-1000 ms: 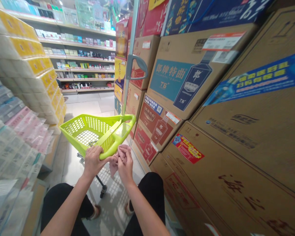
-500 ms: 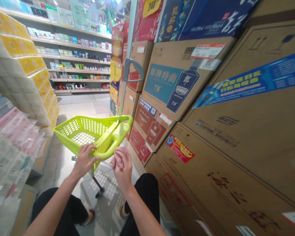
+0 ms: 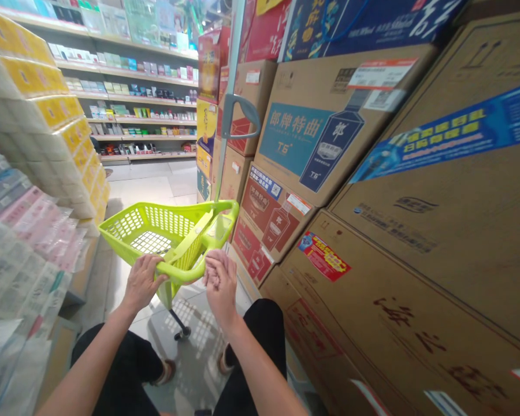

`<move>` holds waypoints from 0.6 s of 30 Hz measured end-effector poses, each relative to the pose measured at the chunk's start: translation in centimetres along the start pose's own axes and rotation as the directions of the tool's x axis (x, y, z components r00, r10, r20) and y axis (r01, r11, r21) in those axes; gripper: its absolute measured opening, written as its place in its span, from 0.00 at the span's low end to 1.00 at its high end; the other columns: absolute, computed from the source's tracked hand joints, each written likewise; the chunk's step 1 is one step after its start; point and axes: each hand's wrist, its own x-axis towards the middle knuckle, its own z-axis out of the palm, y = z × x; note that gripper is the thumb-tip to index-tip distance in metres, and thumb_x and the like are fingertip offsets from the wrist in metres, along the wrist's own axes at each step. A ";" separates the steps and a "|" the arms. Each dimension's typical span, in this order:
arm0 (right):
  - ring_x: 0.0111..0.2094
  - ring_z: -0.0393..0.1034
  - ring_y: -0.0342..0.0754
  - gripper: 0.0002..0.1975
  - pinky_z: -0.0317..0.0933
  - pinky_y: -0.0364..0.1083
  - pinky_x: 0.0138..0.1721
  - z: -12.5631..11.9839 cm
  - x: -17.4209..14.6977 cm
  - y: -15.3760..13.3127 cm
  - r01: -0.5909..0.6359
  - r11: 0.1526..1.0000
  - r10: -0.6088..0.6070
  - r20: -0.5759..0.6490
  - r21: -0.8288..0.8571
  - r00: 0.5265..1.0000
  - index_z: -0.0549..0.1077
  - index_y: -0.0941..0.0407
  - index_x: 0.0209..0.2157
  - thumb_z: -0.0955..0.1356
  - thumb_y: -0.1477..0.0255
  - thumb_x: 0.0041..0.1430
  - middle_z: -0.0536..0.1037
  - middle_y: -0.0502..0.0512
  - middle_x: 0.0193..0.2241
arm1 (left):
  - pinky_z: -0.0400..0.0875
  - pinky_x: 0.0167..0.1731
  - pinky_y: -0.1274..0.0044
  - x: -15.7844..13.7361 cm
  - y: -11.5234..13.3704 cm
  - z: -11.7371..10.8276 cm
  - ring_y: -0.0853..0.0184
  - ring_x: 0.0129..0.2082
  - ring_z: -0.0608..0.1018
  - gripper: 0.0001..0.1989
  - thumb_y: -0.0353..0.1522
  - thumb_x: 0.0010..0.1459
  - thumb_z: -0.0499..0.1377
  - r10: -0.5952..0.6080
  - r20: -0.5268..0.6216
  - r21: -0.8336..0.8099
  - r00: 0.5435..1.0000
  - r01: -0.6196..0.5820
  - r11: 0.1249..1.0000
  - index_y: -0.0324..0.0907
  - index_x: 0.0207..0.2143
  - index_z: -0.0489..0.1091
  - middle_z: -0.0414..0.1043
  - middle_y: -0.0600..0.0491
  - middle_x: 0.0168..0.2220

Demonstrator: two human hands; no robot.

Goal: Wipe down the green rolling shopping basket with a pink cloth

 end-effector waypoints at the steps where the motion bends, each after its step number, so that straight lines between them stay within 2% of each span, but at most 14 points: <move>1: 0.54 0.69 0.52 0.20 0.65 0.55 0.57 -0.3 0.6 0.3 -0.024 1.000 0.024 -0.019 -0.018 1.000 0.78 0.53 0.45 0.63 0.81 0.55 0.74 0.59 0.49 | 0.64 0.55 0.58 0.0 0.6 0.2 0.51 0.54 0.67 0.16 0.43 0.64 0.53 -0.015 -0.008 0.010 1.000 0.015 1.000 0.45 0.49 0.70 0.72 0.45 0.48; 4: 0.55 0.67 0.53 0.19 0.62 0.57 0.59 -0.8 1.4 0.5 -0.078 0.993 0.069 -0.092 -0.089 0.993 0.79 0.54 0.43 0.62 0.81 0.54 0.74 0.60 0.48 | 0.63 0.56 0.57 0.1 2.7 1.2 0.51 0.56 0.67 0.18 0.44 0.64 0.53 -0.058 -0.041 0.030 0.997 0.059 0.998 0.44 0.50 0.70 0.72 0.44 0.49; 8: 0.55 0.66 0.53 0.18 0.59 0.59 0.60 -1.5 -0.2 -0.1 -0.004 0.989 -0.007 -0.076 -0.148 0.997 0.78 0.53 0.45 0.63 0.81 0.58 0.75 0.58 0.49 | 0.60 0.58 0.57 0.2 5.1 2.7 0.50 0.56 0.66 0.20 0.46 0.64 0.55 -0.091 -0.089 0.042 0.992 0.095 0.995 0.44 0.51 0.70 0.72 0.44 0.50; 12: 0.54 0.66 0.53 0.15 0.61 0.58 0.58 -3.0 -0.4 -0.4 0.052 0.987 -0.056 -0.021 -0.154 0.998 0.78 0.52 0.45 0.63 0.78 0.62 0.76 0.58 0.49 | 0.59 0.58 0.54 0.3 6.2 3.5 0.50 0.55 0.66 0.19 0.45 0.64 0.55 -0.106 -0.121 -0.004 0.987 0.106 0.994 0.45 0.50 0.71 0.73 0.43 0.48; 16: 0.57 0.62 0.55 0.20 0.57 0.61 0.60 -3.6 0.9 -0.5 -0.005 0.978 -0.010 -0.071 -0.208 0.997 0.78 0.53 0.48 0.63 0.81 0.58 0.73 0.60 0.51 | 0.58 0.58 0.52 0.3 6.9 3.7 0.49 0.55 0.66 0.20 0.47 0.63 0.55 -0.121 -0.138 -0.054 0.983 0.115 0.992 0.45 0.49 0.72 0.72 0.43 0.47; 18: 0.55 0.61 0.55 0.22 0.58 0.60 0.59 -3.5 1.0 -0.7 0.060 0.977 -0.064 -0.011 -0.205 0.998 0.79 0.52 0.47 0.61 0.83 0.57 0.73 0.60 0.51 | 0.57 0.59 0.52 0.3 6.9 3.7 0.50 0.54 0.66 0.20 0.47 0.63 0.55 -0.127 -0.141 -0.096 0.982 0.114 0.989 0.45 0.49 0.72 0.71 0.43 0.47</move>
